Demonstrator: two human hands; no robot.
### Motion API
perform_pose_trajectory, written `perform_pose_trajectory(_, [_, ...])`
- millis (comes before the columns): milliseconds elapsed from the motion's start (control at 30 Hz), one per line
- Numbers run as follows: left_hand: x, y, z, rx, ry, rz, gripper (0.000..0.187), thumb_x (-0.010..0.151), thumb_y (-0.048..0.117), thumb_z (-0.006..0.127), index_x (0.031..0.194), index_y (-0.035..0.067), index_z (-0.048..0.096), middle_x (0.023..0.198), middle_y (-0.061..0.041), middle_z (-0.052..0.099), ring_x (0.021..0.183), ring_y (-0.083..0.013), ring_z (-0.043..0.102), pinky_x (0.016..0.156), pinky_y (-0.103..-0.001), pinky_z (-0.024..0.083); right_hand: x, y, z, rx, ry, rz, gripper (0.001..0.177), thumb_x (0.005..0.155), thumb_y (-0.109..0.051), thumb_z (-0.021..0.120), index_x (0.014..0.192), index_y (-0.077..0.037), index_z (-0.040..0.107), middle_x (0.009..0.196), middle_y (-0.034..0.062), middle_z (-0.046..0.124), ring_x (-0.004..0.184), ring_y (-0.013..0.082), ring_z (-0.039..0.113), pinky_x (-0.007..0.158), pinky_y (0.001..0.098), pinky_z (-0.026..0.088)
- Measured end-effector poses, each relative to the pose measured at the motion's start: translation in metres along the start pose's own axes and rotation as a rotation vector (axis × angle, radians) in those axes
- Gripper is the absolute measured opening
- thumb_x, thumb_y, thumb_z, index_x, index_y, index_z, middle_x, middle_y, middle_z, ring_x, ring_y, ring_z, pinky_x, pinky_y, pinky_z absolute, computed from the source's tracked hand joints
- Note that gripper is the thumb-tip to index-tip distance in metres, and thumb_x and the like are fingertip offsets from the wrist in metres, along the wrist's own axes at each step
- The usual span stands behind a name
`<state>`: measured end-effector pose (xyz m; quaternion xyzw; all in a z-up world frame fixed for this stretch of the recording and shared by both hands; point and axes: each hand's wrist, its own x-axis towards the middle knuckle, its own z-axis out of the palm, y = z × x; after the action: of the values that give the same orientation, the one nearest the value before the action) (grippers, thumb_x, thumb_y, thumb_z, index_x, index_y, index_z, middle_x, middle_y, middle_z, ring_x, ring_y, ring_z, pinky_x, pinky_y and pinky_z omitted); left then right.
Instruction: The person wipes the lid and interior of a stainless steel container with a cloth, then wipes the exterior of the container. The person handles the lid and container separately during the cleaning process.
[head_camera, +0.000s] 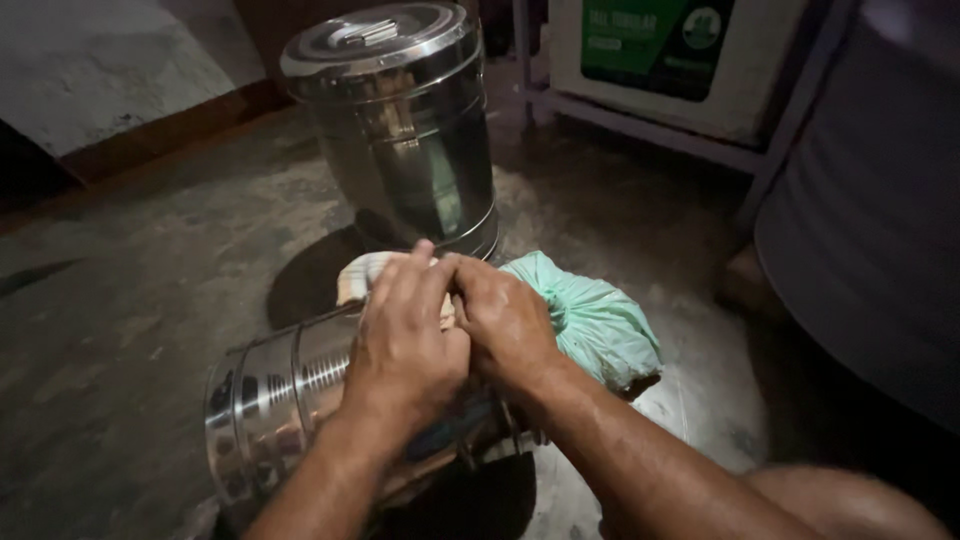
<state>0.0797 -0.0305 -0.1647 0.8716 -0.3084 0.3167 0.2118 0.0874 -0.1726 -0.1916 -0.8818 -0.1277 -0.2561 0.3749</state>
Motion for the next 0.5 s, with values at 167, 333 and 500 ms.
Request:
perform_pose_trajectory(167, [0.033,-0.025,0.006,-0.318,-0.103,-0.339,0.048,0.077,0.021,0.063,0.122,0.007,0.07,0.121,-0.017,0.071,0.114,-0.0338,0.069,0.101,-0.042,0.052,0.003,-0.01,-0.007,-0.126,0.073,-0.08,0.035,0.091,-0.015,0.056,0.124,-0.008,0.065,0.128,0.0133,0.069,0.106,0.0395,0.068,0.087,0.0505,0.055])
perform_pose_trajectory(333, [0.012,-0.009,-0.002,-0.239,-0.084,-0.229,0.054,0.078,0.019,0.064,0.129,0.002,0.065,0.13,-0.022,0.065,0.125,-0.0376,0.06,0.108,-0.044,0.047,0.003,-0.011,-0.007,-0.046,0.046,-0.036,0.036,0.093,-0.018,0.053,0.125,-0.007,0.065,0.134,0.0127,0.066,0.109,0.0391,0.067,0.091,0.0486,0.054])
perform_pose_trajectory(500, [-0.042,0.028,-0.012,-0.034,-0.134,-0.021,0.082,0.074,0.012,0.064,0.15,-0.007,0.04,0.149,-0.034,0.042,0.144,-0.0513,0.032,0.116,-0.059,0.028,0.004,-0.004,-0.007,0.039,0.012,-0.024,0.035,0.1,-0.022,0.05,0.127,-0.007,0.067,0.135,0.0141,0.066,0.118,0.0371,0.066,0.099,0.0452,0.053])
